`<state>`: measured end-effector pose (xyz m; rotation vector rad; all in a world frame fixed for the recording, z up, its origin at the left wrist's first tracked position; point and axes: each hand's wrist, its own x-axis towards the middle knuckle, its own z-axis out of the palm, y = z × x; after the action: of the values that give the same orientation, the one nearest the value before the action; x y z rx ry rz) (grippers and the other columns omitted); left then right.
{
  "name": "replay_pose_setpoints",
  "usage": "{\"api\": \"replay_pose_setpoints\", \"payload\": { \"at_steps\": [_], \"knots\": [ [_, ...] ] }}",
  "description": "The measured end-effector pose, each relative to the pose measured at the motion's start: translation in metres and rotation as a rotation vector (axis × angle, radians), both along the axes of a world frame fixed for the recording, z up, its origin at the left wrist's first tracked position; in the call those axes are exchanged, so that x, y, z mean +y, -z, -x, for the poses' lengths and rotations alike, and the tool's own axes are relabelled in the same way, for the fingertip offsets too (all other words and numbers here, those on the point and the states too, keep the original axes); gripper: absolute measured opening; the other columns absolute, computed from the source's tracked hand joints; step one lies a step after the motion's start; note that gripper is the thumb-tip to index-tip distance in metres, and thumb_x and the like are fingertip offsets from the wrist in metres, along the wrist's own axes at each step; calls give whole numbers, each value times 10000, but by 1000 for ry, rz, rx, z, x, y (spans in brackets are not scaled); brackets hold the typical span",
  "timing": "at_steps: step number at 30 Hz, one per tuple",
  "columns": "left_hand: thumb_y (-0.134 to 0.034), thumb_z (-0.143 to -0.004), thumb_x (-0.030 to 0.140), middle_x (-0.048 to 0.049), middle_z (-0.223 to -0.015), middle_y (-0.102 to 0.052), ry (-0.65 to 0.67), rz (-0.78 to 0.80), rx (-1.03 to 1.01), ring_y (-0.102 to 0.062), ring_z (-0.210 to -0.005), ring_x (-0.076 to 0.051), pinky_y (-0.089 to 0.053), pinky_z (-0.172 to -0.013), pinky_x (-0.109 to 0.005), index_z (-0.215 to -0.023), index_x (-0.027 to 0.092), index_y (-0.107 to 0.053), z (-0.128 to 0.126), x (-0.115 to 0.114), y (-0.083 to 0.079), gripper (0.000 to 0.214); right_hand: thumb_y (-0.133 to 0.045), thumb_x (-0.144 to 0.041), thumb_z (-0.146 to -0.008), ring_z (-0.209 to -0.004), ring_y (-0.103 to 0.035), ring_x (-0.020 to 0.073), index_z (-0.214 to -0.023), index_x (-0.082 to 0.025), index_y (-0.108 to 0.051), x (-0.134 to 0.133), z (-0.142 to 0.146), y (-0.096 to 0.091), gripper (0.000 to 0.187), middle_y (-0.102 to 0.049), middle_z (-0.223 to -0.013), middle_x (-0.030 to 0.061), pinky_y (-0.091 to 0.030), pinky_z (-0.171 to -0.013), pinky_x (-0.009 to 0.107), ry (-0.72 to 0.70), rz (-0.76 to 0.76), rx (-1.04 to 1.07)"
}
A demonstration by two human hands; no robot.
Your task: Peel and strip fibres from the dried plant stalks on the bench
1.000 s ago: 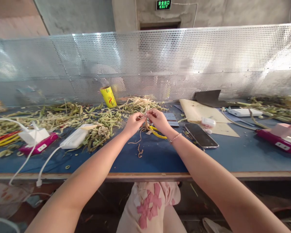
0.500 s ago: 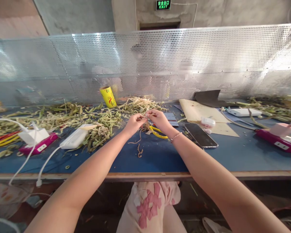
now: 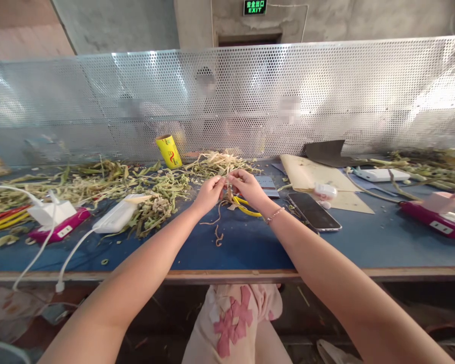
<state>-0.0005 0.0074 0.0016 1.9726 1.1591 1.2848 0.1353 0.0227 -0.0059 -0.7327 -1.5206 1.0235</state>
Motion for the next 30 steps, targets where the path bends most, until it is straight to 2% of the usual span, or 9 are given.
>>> {"api": "replay_pose_setpoints", "payload": {
  "at_steps": [8,17,24,30],
  "knots": [
    [-380,-836,438,22,-460,-423,-53,-137,129,-412,-467,-107,-307,-514,-243,-566,187,-429,-2,-5,-1,372,-579,-420,-664,-406,-372,48,-634,-188,-458,0,0,-1,263,-403,-458,-79,-308,-426,198,0,28,39],
    [-383,-848,358,25,-473,-431,-57,-144,131,-452,-511,-118,-335,-563,-244,-600,188,-447,-2,-7,-2,307,-591,-384,-643,-459,-409,50,-698,-185,-477,-1,3,-2,236,-442,-554,-68,-334,-450,197,28,110,135],
    [-445,-790,473,28,-491,-419,8,-28,-21,-421,-498,-107,-330,-513,-232,-604,181,-453,-1,4,5,346,-605,-418,-657,-425,-322,39,-730,-171,-553,-2,1,-2,263,-412,-518,-70,-271,-421,202,25,-4,107],
    [-489,-732,552,31,-498,-413,46,61,-134,-359,-444,-77,-266,-452,-222,-592,167,-469,-1,6,5,410,-604,-456,-671,-406,-312,37,-697,-170,-567,-5,-1,-3,289,-381,-455,-76,-245,-404,194,-46,-11,83]
  ]
}}
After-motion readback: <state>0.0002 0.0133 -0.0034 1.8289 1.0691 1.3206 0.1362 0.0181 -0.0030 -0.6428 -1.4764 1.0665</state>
